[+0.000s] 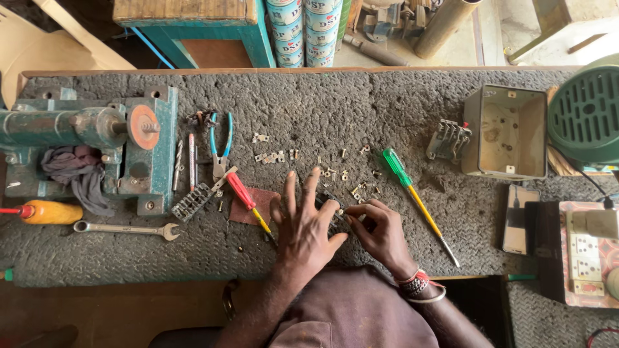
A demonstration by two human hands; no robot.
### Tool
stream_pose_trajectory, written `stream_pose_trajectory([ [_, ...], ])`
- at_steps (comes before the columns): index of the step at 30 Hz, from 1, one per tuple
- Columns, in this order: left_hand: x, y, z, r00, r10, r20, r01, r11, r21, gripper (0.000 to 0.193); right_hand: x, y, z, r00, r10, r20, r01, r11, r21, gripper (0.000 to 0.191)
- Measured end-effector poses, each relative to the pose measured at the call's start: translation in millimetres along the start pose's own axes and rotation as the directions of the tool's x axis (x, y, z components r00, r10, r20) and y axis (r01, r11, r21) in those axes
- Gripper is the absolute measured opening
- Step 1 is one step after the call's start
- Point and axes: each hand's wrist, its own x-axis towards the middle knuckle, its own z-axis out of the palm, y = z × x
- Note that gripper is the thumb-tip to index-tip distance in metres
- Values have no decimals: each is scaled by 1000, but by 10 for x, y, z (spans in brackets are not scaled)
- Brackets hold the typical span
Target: The person assembles small electrical components on a workbench, using a screwdriver to tighten screws on a black terminal block. They handle screws, washers, and metal terminals, placing them into the block and securing them with the screwdriver.
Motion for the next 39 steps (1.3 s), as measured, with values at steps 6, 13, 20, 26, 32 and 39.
stream_pose_trajectory([
  [6,-51,170,19,1000,21,-6,-20,997,77,50,-135,4,-63,1000,13,7,-14,989,150,21],
  [13,-39,200,118,998,-29,58,29,1000,9,44,-276,254,-14,958,205,201,-282,798,532,29],
  [20,-85,177,210,996,-61,70,61,998,7,45,-361,490,70,924,245,293,-378,706,599,34],
  [26,-130,170,209,999,-29,17,28,999,26,48,-341,435,75,927,270,261,-373,734,567,34],
  [32,-91,169,183,994,-51,99,47,998,41,50,-322,373,84,932,242,270,-355,762,541,34],
  [39,-107,201,140,990,-73,119,69,997,39,52,-301,384,74,899,285,334,-436,661,611,31],
])
